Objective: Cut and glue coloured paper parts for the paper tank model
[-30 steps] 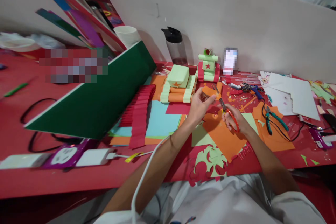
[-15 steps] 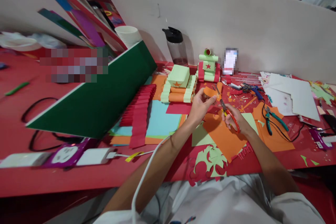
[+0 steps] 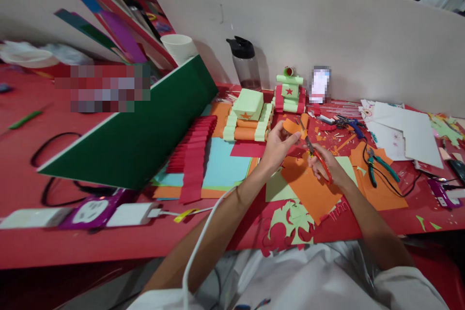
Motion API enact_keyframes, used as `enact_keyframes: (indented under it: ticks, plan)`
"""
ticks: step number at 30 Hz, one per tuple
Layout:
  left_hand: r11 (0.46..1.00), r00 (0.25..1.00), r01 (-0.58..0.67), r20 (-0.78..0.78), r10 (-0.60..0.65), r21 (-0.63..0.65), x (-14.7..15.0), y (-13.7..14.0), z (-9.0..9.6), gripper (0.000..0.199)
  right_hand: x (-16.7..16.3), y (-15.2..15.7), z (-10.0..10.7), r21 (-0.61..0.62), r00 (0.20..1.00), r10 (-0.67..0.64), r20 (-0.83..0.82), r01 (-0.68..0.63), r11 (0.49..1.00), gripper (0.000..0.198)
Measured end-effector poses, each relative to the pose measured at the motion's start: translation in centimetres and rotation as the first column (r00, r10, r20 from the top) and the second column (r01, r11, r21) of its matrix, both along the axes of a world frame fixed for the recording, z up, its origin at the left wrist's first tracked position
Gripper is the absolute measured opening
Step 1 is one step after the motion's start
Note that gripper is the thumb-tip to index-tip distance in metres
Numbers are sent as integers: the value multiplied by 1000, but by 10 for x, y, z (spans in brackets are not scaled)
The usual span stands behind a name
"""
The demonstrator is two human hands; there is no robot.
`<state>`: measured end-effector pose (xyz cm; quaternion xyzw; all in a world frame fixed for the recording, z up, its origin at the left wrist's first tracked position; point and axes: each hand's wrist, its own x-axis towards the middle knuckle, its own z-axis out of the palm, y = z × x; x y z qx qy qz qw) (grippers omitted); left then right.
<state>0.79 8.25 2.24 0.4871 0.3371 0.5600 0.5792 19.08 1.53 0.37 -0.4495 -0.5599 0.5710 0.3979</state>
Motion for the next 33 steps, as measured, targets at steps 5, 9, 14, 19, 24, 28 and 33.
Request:
enact_keyframes:
  ticks: [5, 9, 14, 19, 24, 28, 33]
  plan:
    - [1000, 1000, -1, -2, 1, -2, 0, -1, 1, 41, -1, 0, 0, 3, 1000, -3, 3, 3, 1000, 56]
    - [1000, 1000, 4, 7, -4, -7, 0, -1, 1, 42, -1, -1, 0, 10, 1000, -3, -3, 3, 1000, 57]
    - [1000, 1000, 10, 8, -10, 3, 0, 0, 1, 40, -3, -1, -1, 16, 1000, -14, 3, 14, 1000, 55]
    - [1000, 1000, -7, -1, 7, -7, -1, 0, -1, 36, -6, -1, 0, 6, 1000, -17, -13, 17, 1000, 56]
    - [1000, 1000, -23, -20, 23, -14, 0, 0, -2, 37, -8, -4, 0, -1, 999, -42, 10, 42, 999, 54]
    - [1000, 1000, -7, -20, 7, 5, 0, -2, -1, 40, -7, -2, -5, 9, 997, -81, -14, 81, 997, 55]
    - [998, 996, 53, -76, -51, 20, -1, -3, -2, 35, 0, 3, 0, 28, 984, -168, -66, 170, 985, 56]
